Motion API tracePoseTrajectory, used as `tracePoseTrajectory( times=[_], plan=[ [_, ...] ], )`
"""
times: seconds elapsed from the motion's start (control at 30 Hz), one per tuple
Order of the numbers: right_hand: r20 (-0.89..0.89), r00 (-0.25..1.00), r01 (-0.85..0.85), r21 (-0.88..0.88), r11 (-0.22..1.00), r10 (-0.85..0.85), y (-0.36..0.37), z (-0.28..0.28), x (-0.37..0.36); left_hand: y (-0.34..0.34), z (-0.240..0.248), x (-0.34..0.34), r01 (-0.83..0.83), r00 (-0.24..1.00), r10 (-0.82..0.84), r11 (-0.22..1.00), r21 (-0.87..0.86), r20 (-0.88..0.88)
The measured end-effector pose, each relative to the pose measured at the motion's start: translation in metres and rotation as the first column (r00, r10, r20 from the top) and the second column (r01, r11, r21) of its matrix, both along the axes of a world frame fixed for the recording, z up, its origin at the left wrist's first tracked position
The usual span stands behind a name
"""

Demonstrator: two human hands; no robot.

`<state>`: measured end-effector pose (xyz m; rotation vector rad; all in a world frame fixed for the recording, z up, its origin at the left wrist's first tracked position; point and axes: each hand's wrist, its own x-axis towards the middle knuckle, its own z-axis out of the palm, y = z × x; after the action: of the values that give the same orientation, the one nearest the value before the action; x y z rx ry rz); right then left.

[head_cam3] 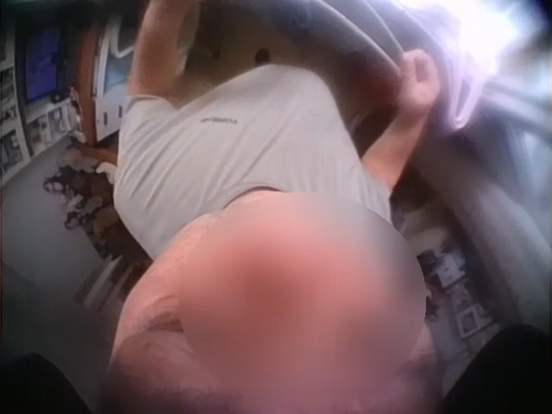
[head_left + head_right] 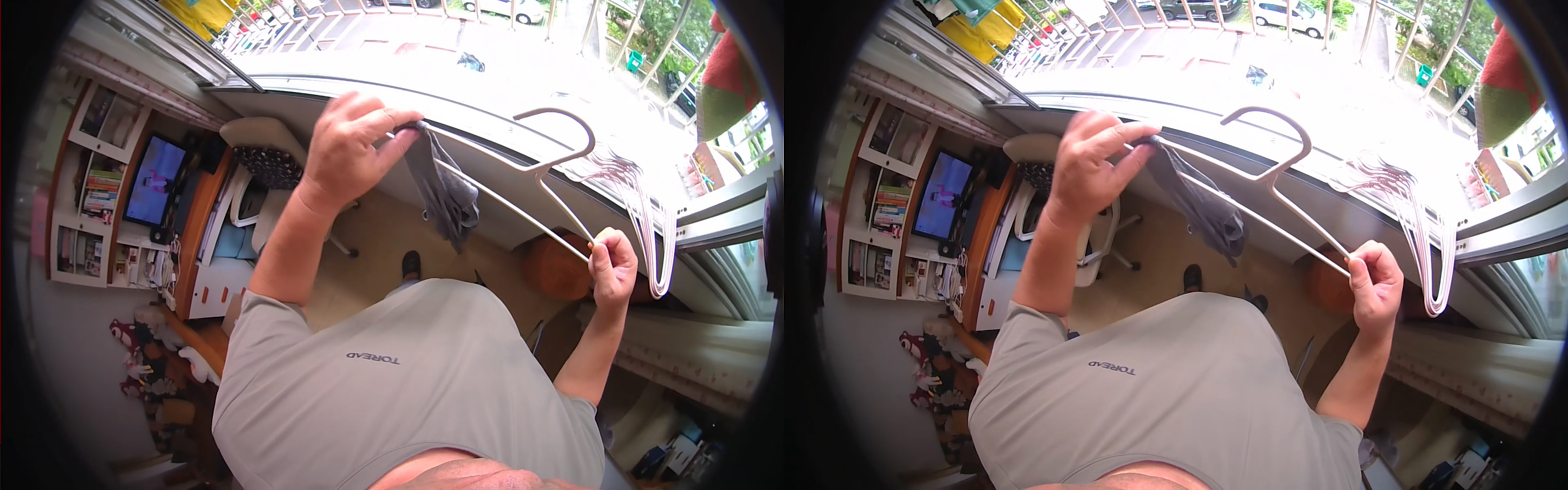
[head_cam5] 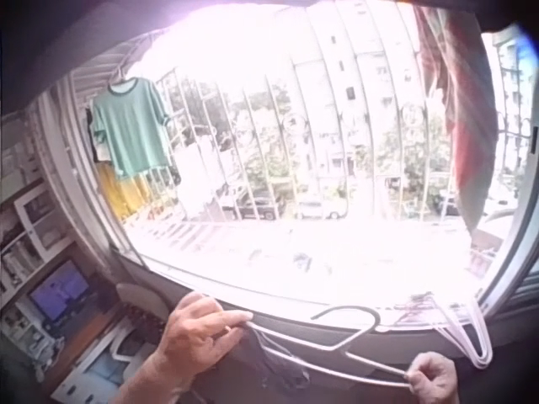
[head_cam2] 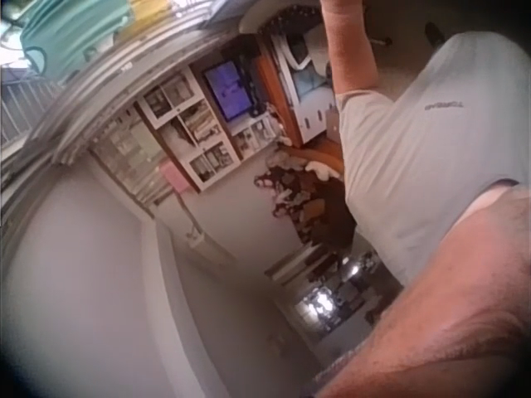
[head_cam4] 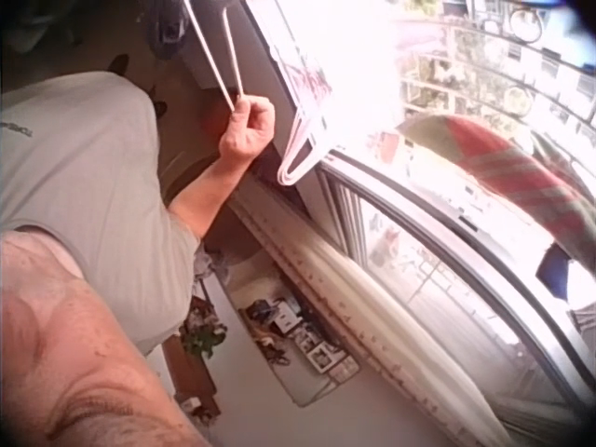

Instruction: Hanging various items of clothing on hangers and then hanging them on a laundry rack outside a window.

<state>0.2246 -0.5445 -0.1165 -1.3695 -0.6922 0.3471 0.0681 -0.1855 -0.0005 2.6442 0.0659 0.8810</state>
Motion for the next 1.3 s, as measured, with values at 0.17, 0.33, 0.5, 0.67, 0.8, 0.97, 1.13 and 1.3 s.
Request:
tracePoseTrajectory(
  times=[0.17, 0.33, 0.5, 0.67, 0.8, 0.97, 1.13, 1.3],
  plan=[
    [0.024, 0.999, -0.028, 0.091, 0.995, 0.026, 0.018, 0.005, 0.014, 0.036, 0.019, -0.004, 0.156, 0.988, -0.156, 0.959, 0.238, -0.017],
    [-0.262, 0.965, 0.112, 0.458, 0.882, 0.013, 0.054, 0.001, 0.027, 0.058, 0.029, -0.022, 0.102, 0.992, -0.112, 0.979, -0.174, -0.049],
    [-0.220, 0.966, -0.149, -0.037, 0.988, 0.138, 0.157, -0.018, -0.037, 0.076, 0.044, -0.034, 0.239, 0.970, -0.191, 0.865, -0.441, 0.152],
    [-0.340, 0.843, -0.423, 0.056, 0.904, 0.416, 0.261, -0.057, -0.095, 0.097, 0.048, -0.046, 0.225, 0.970, -0.157, 0.869, -0.442, 0.186],
    [-0.241, 0.957, -0.165, -0.002, 0.986, 0.160, 0.263, -0.068, -0.064, 0.143, 0.045, -0.074, 0.136, 0.982, -0.067, 0.902, -0.410, 0.179],
    [-0.340, 0.937, -0.014, 0.200, 0.980, 0.083, 0.229, -0.028, -0.012, 0.200, 0.031, -0.110, 0.148, 0.989, -0.140, 0.965, -0.219, 0.050],
    [-0.420, 0.894, 0.005, 0.356, 0.935, 0.155, 0.228, 0.022, -0.007, 0.235, 0.018, -0.122, 0.124, 0.992, -0.124, 0.989, -0.082, 0.008],
    [-0.185, 0.982, 0.056, 0.114, 0.992, -0.034, 0.232, 0.045, -0.022, 0.264, 0.014, -0.119, 0.018, 0.998, -0.018, 1.000, 0.013, 0.066]
  ],
)
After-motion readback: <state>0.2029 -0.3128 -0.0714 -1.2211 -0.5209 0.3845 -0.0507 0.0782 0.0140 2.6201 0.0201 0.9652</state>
